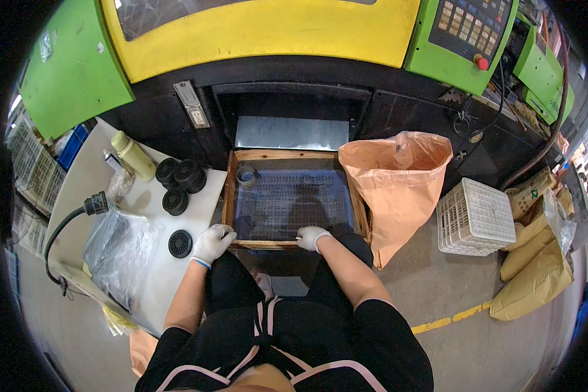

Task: Inspecting and trimming plastic filter components at an injection molding machine workstation.

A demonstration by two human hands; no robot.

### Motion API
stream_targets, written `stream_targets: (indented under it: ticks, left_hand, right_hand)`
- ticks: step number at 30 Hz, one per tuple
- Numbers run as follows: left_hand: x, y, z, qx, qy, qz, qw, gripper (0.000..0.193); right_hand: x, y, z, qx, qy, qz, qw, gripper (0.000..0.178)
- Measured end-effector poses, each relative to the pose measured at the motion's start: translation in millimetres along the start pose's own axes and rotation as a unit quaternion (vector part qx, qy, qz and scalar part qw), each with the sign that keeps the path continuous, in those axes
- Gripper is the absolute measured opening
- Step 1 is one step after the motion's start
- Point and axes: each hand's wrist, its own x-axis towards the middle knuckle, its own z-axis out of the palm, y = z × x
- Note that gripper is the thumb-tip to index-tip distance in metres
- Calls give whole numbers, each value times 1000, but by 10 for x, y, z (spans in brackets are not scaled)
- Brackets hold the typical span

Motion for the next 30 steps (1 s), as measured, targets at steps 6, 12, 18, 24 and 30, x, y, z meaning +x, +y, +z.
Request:
stream_targets:
  ticks: [6, 12, 18, 24, 30]
  left_hand:
    - [21, 69, -39, 7, -13, -1, 1000, 22]
    - [12, 42, -23, -4, 1, 10, 1000, 22]
    - [4, 68, -46, -1, -8, 0, 1000, 24]
    - [16, 76, -54, 5, -22, -4, 1000, 25]
    - [27, 63, -46, 5, -19, -1, 1000, 24]
  right_hand:
    - [39, 64, 45, -4, 13, -2, 1000, 41]
    - [9, 41, 25, -3, 21, -8, 1000, 41]
    - [-69, -62, -74, 3, 2, 9, 1000, 40]
    - [-34, -17, -38, -2, -1, 4, 1000, 40]
    - [29, 40, 7, 3, 4, 4, 1000, 40]
